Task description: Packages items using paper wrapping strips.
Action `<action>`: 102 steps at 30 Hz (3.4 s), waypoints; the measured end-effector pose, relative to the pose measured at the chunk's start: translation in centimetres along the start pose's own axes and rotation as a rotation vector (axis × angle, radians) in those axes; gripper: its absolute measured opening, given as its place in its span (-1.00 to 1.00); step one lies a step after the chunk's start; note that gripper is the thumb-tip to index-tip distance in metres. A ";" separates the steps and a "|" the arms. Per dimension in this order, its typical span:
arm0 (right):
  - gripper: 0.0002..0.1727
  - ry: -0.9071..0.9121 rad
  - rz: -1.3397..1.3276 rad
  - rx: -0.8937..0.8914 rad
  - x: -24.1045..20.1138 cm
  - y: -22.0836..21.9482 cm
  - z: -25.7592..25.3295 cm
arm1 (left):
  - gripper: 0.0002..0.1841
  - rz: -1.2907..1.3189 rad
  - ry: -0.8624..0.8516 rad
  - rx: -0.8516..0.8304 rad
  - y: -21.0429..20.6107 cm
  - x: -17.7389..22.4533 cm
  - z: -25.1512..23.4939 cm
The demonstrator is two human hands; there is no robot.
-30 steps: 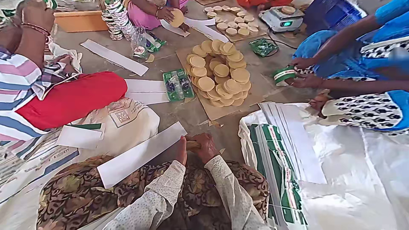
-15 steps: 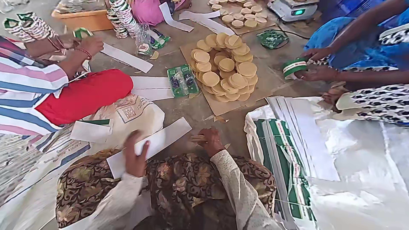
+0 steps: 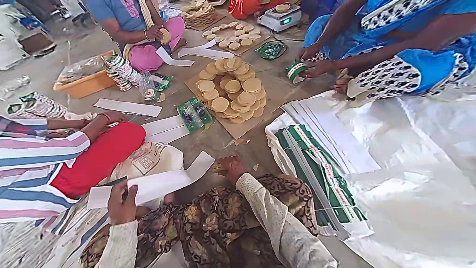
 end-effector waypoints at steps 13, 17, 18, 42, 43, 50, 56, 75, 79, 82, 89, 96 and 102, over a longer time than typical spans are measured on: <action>-0.55 -0.094 -0.030 -0.015 0.7 -0.2 2.0 | -0.56 0.724 -0.336 -0.015 -11.9 28.8 -3.6; -0.49 -0.088 -0.004 -0.073 -0.3 -0.4 2.5 | -0.49 0.626 -0.067 0.041 -13.4 22.9 -2.8; -0.50 -0.067 0.004 -0.086 -0.6 -0.5 2.4 | -0.50 0.578 0.004 0.042 -13.9 20.7 -2.2; -0.55 0.008 -0.179 0.029 -6.6 -4.8 -6.3 | -0.49 0.145 0.415 -0.073 -13.5 -4.1 3.7; -0.54 0.003 -0.194 0.045 -6.4 -4.7 -6.2 | -0.51 0.168 0.397 -0.076 -13.8 -3.5 3.6; -0.58 -0.074 -0.364 0.186 -3.8 -3.7 -5.6 | -0.76 0.334 0.152 -0.107 -17.0 1.1 4.7; -0.66 0.002 -0.562 0.368 -3.5 -3.3 -5.0 | -0.74 0.381 0.161 -0.024 -16.9 1.3 3.2; -0.75 -0.159 -0.491 0.363 -1.0 -3.1 -5.2 | -0.76 0.292 -0.291 -0.512 -19.7 4.0 5.3; -0.66 -0.164 -0.415 0.294 -0.4 -3.9 -5.5 | -0.76 0.204 -0.330 -0.549 -20.2 4.2 5.5; -0.66 -0.125 -0.139 0.224 -0.7 -4.1 -5.7 | -0.74 0.057 -0.326 -0.620 -20.6 4.0 5.9; -0.57 -0.458 -0.445 0.517 1.9 0.0 -0.5 | -0.74 0.210 -0.131 -0.273 -19.4 3.4 3.4; 0.23 -0.838 -1.885 0.051 -5.9 -7.6 2.6 | -0.77 0.873 0.059 -0.100 -16.7 9.9 2.8; -0.70 -0.988 -2.095 0.712 0.7 -4.6 -1.6 | -0.75 0.920 -0.091 -0.234 -12.8 8.0 2.7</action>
Point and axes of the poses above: each hand's wrist, its own z-axis away from the middle knuckle, its own y-axis out of the back of the hand, x = y × z, the point moved 9 cm from there along -z, towards the middle knuckle, and after that the axes turned 14 degrees about x, right-handed, at the moved point
